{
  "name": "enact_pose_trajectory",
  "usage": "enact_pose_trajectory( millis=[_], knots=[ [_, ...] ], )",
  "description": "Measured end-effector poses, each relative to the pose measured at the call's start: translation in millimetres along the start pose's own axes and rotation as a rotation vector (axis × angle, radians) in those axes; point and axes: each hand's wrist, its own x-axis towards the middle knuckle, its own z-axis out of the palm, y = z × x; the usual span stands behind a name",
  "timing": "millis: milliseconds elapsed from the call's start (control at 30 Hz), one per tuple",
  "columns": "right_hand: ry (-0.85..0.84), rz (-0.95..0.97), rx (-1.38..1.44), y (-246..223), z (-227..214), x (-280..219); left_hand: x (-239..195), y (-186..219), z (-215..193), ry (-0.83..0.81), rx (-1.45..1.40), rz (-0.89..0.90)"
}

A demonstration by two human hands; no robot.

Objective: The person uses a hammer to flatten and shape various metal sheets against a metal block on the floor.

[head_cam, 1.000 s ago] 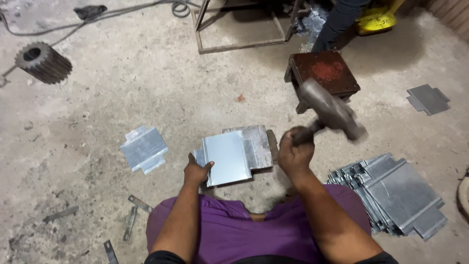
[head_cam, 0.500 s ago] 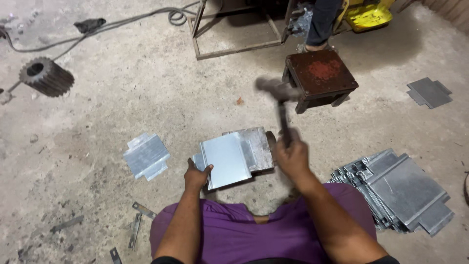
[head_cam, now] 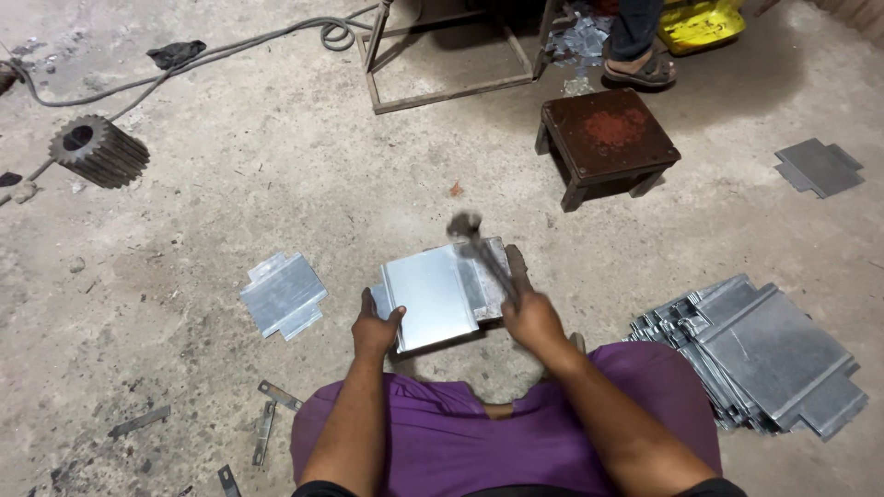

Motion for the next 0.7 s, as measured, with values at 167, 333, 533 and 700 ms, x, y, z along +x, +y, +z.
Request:
enact_pose_trajectory(
  millis=[167,333,533,700],
  knots=[
    [0.311,-0.142,0.317,-56,-66,14,11,0,2,-0.049,0.073,-0.096],
    [0.652,-0.456,0.258,-12,-30,18,9,-1,1,-0.082,0.115,-0.122],
    [0.051,-0.120,-0.049,40,32,-15,0,14,-6,-0.053,0.074,-0.112],
    [0.054,0.051,0.080,-22,-18,2,-5,20,-11,-0.048,0.104,-0.217]
  ],
)
